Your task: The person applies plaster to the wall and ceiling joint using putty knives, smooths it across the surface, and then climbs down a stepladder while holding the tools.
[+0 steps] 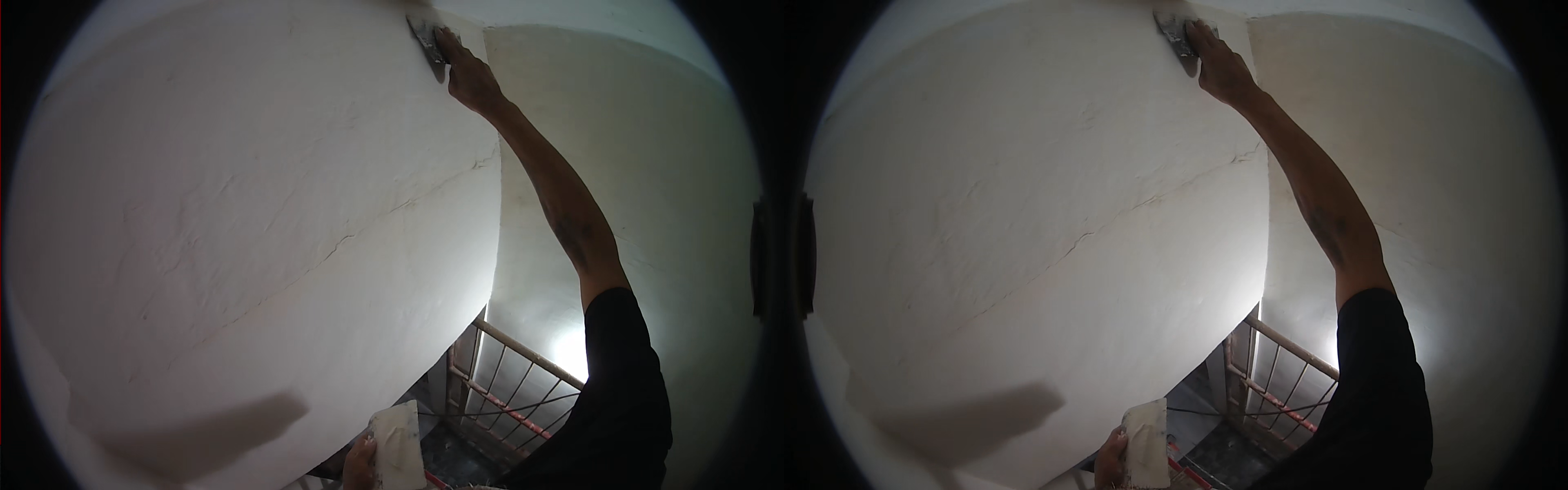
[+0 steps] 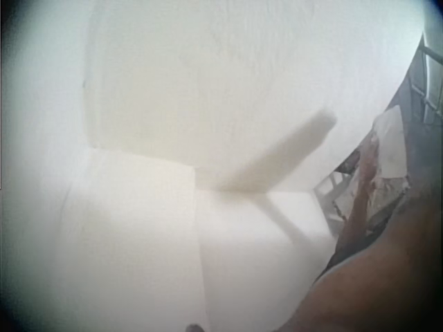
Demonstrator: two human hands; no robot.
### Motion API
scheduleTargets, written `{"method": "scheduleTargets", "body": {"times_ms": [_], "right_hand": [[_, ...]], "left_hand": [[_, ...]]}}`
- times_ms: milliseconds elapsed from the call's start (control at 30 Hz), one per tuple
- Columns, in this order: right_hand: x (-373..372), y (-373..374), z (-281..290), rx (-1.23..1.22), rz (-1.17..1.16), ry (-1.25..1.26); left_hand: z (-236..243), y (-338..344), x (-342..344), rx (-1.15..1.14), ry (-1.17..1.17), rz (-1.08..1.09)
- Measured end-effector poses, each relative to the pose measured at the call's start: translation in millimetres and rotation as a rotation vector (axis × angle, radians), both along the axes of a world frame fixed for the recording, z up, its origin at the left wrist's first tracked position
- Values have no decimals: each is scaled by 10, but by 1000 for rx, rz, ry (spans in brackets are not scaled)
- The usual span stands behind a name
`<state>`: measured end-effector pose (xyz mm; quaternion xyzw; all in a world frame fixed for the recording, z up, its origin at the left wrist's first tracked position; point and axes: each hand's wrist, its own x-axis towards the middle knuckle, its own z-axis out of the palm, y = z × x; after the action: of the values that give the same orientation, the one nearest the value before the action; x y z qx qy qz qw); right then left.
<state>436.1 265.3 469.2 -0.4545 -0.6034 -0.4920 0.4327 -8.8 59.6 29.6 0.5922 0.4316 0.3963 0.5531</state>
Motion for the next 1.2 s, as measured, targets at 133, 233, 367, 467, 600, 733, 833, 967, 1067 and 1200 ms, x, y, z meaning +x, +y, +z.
{"method": "scheduleTargets", "body": {"times_ms": [133, 233, 367, 467, 600, 733, 833, 967, 1067, 1200], "right_hand": [[16, -70, -286, -28, 33, -30], [-38, -114, -582, -44, 45, -11], [8, -116, -986, -31, 93, -41], [-37, -236, -1274, -78, 99, -25], [-41, -459, -1463, -96, 117, -85], [-15, -647, -905, 126, 166, -160], [31, -539, -304, 160, 120, -131], [122, -343, 210, 112, 54, -94], [196, -184, 370, 87, 61, -92], [433, -71, 564, 62, 143, -180]], "left_hand": [[-26, -2, -5, 15, 2, -5], [-24, -16, -4, 30, 13, -5], [-62, -28, 45, 39, 15, -38], [-35, -62, 65, 54, 17, -51], [-33, -135, 43, 70, 25, -48], [-34, -200, 51, 88, 34, -53], [-27, -224, 12, 93, 47, -50], [-41, -239, -45, 97, 69, -38], [-55, -253, -91, 109, 84, -31], [-81, -226, -86, 118, 100, -62]]}}
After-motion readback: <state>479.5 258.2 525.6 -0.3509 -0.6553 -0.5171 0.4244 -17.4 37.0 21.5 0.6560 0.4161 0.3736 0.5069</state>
